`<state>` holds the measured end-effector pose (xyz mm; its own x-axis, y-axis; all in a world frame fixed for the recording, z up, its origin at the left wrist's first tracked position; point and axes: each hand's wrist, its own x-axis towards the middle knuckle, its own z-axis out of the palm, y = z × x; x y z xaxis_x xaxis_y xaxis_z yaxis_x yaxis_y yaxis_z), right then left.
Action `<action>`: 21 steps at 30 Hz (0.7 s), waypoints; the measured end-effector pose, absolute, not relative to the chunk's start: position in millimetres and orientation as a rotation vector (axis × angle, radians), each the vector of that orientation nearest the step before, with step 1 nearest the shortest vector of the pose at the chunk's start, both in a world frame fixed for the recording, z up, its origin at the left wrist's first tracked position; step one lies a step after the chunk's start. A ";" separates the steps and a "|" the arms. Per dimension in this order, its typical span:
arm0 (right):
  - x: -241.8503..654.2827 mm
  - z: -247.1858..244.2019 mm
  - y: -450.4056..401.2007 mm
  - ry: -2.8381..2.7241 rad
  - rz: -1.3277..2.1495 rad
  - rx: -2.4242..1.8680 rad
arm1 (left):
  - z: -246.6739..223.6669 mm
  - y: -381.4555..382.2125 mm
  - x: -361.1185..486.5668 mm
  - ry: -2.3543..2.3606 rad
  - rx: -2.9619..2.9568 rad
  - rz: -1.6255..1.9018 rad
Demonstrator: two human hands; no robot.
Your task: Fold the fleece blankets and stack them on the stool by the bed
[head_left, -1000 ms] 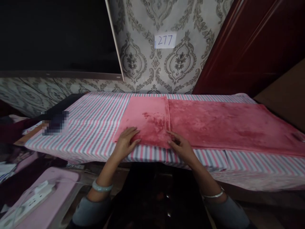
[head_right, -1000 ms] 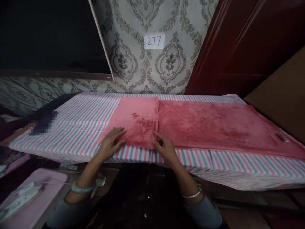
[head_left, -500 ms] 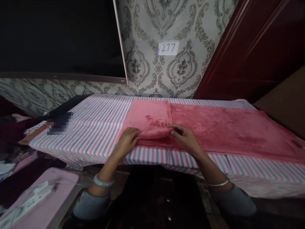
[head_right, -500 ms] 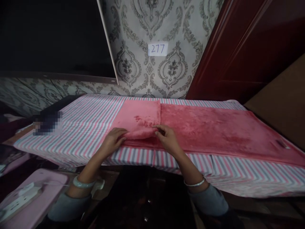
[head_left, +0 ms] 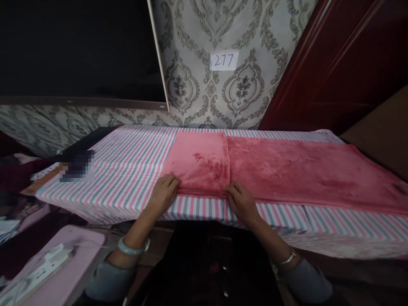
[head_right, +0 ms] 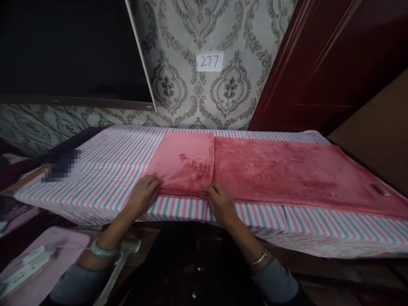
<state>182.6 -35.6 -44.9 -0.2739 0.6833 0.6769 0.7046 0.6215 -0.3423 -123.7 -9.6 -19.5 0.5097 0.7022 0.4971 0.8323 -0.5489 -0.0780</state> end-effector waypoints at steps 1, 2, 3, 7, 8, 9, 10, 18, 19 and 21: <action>182.9 -47.0 -36.6 -1.996 -0.023 -1.105 | -20.9 -10.1 -124.7 -1.291 -2.443 -0.623; 183.4 -48.2 -36.9 -1.984 -0.019 -1.111 | -21.6 -10.3 -125.3 -1.293 -2.435 -0.651; 184.0 -48.7 -36.9 -1.972 -0.022 -1.104 | -21.8 -10.5 -125.5 -1.299 -2.422 -0.678; 187.0 -49.1 -35.7 -1.975 -0.015 -1.037 | -20.7 -11.5 -125.5 -1.314 -2.375 -0.689; 187.7 -49.1 -35.6 -1.986 -0.008 -1.032 | -20.6 -11.8 -125.7 -1.313 -2.371 -0.663; 188.1 -49.0 -35.5 -1.995 -0.001 -1.037 | -20.8 -12.0 -126.0 -1.312 -2.370 -0.640; 188.4 -48.8 -35.5 -2.000 0.005 -1.047 | -21.3 -12.1 -126.4 -1.310 -2.370 -0.627; 192.3 -49.8 -34.3 -1.970 0.169 -1.085 | -28.8 -11.1 -130.6 -1.353 -2.407 -0.816; 193.3 -49.5 -33.9 -1.977 0.182 -1.084 | -28.9 -11.7 -130.7 -1.362 -2.413 -0.843; 195.6 -47.7 -32.6 -2.005 0.218 -1.081 | -27.6 -13.2 -130.8 -1.384 -2.432 -0.903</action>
<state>195.6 -32.6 -47.7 -0.2876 0.7578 0.5857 0.6139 0.6152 -0.4946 -130.8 -13.2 -27.6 0.3747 0.7096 0.5968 0.8323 -0.5411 0.1208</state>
